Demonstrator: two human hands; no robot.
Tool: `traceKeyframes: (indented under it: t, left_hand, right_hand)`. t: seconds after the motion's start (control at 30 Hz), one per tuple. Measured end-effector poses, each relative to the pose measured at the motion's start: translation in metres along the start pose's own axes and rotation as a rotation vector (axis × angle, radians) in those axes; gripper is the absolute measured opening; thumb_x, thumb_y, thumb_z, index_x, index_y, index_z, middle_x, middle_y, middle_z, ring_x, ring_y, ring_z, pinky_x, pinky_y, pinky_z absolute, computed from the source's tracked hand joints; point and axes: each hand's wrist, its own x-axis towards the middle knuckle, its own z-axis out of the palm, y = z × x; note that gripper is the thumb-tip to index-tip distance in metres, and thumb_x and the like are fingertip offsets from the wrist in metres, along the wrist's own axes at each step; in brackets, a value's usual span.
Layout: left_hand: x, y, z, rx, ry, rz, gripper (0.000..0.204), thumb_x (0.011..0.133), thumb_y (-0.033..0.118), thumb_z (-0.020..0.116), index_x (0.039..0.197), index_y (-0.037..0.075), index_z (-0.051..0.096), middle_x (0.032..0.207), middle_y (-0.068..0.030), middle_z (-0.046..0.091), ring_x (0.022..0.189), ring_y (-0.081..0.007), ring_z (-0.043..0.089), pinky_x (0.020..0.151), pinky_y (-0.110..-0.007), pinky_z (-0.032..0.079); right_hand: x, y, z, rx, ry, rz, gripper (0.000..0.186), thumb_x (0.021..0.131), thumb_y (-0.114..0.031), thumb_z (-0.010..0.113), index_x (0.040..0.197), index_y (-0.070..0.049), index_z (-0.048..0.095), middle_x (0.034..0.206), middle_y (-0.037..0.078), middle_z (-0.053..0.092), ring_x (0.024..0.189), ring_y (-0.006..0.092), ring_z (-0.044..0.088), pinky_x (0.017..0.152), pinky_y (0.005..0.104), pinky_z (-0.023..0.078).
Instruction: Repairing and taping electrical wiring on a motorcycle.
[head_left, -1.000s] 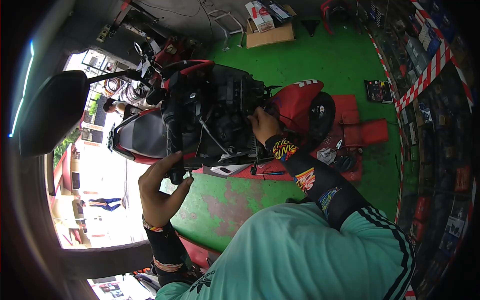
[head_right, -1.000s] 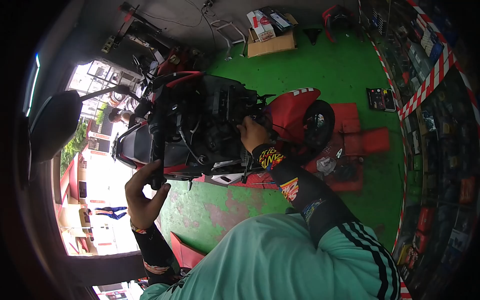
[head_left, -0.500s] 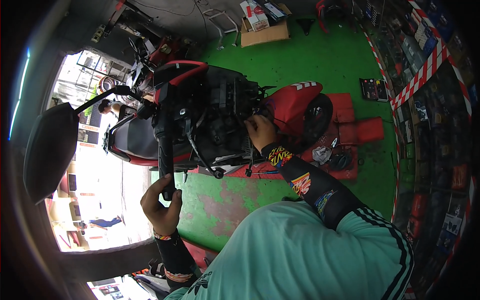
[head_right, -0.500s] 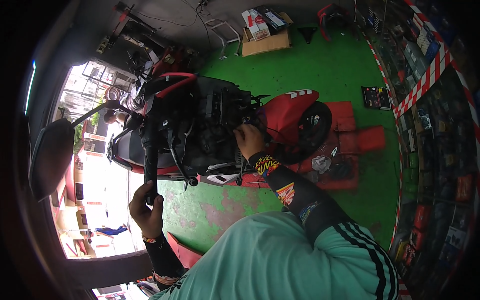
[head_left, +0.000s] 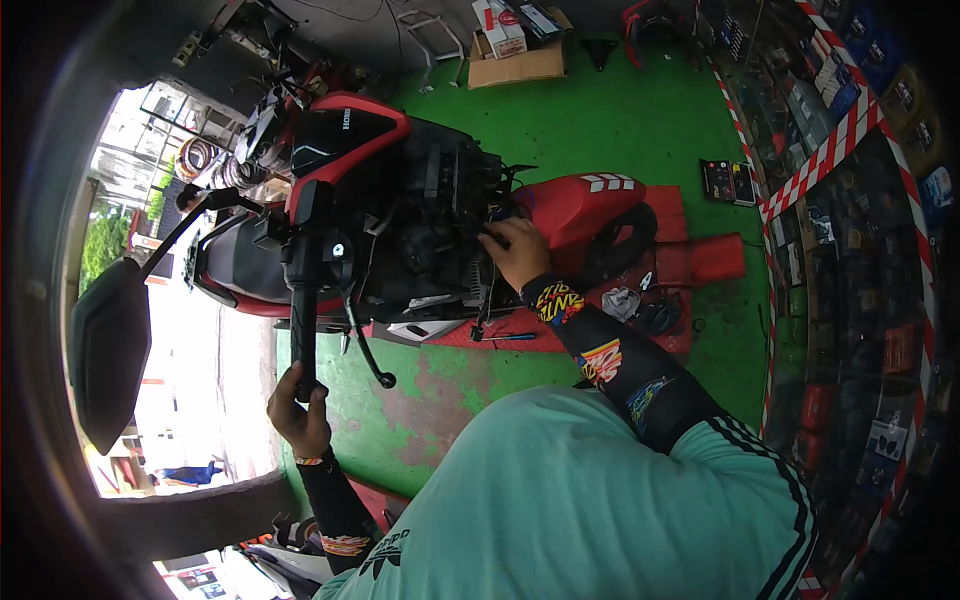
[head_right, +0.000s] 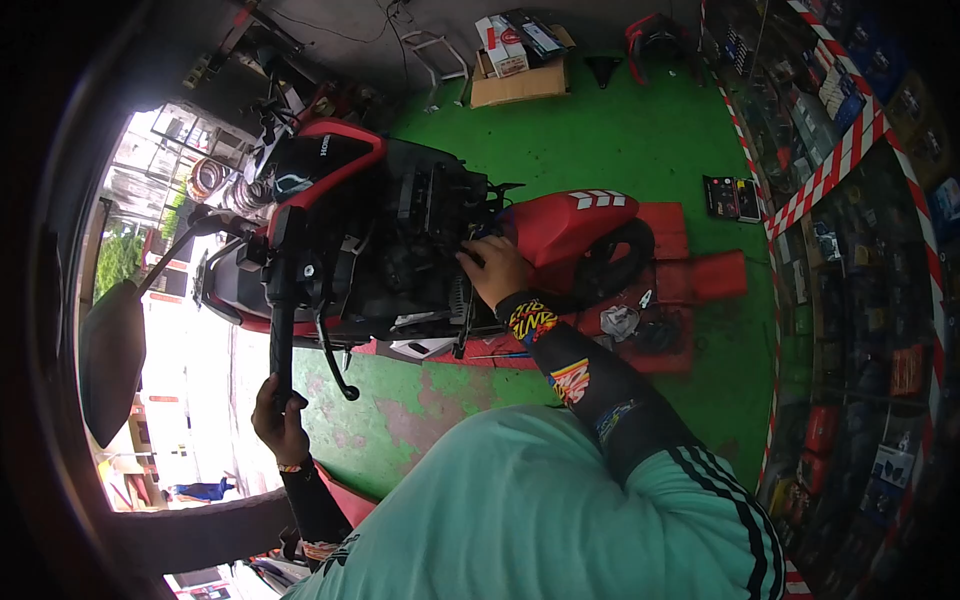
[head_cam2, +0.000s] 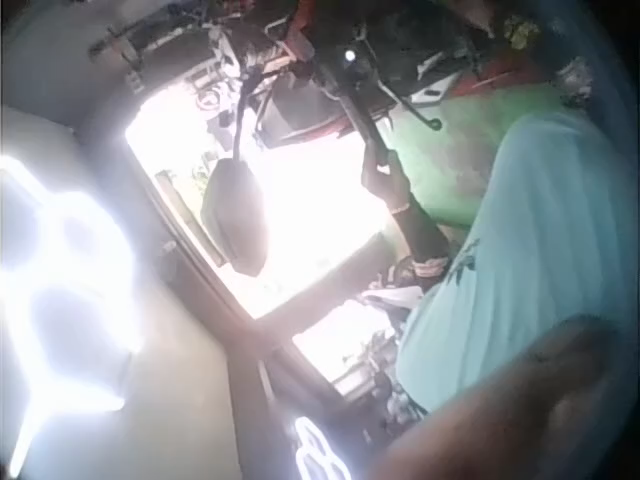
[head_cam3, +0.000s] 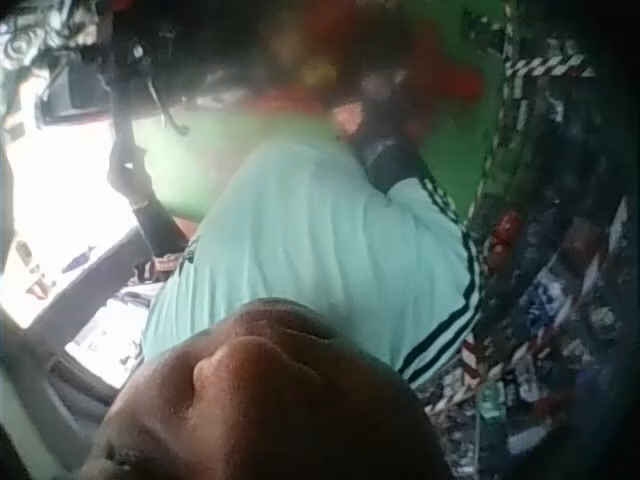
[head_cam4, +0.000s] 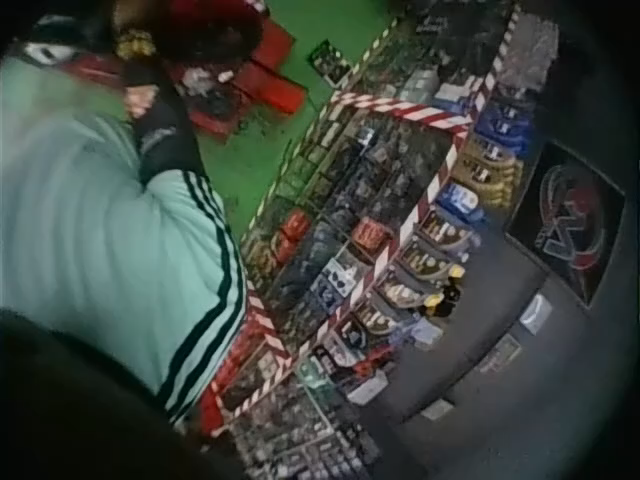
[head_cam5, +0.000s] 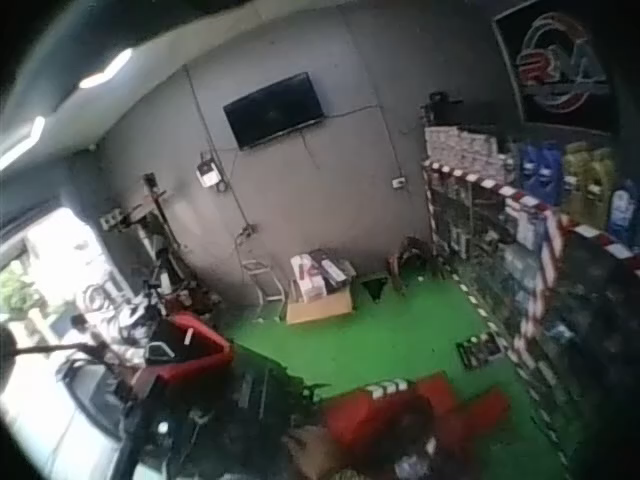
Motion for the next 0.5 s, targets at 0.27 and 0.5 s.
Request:
traceKeyframes:
  t: [0.27, 0.5]
  left_hand:
    - [-0.028, -0.039, -0.017, -0.114, 0.045, -0.176, 0.046, 0.099, 0.010, 0.058, 0.142, -0.004, 0.053, 0.087, -0.0094, 0.067, 0.076, -0.0165, 0.063, 0.073, -0.030, 0.050]
    - [-0.049, -0.080, -0.030, -0.116, 0.042, -0.263, 0.047, 0.104, 0.011, 0.050, 0.149, -0.001, 0.047, 0.093, -0.0098, 0.065, 0.078, -0.0155, 0.063, 0.077, -0.032, 0.051]
  right_hand:
    - [0.000, -0.014, -0.045, 0.047, -0.042, 0.051, 0.019, 0.088, -0.020, 0.075, 0.096, -0.003, 0.075, 0.090, 0.012, 0.071, 0.086, 0.0307, 0.068, 0.078, 0.0396, 0.053]
    - [-0.120, 0.057, -0.207, 0.187, 0.217, 0.572, 0.029, 0.102, -0.026, 0.065, 0.109, 0.001, 0.071, 0.083, 0.000, 0.067, 0.072, 0.0090, 0.061, 0.068, 0.0274, 0.050]
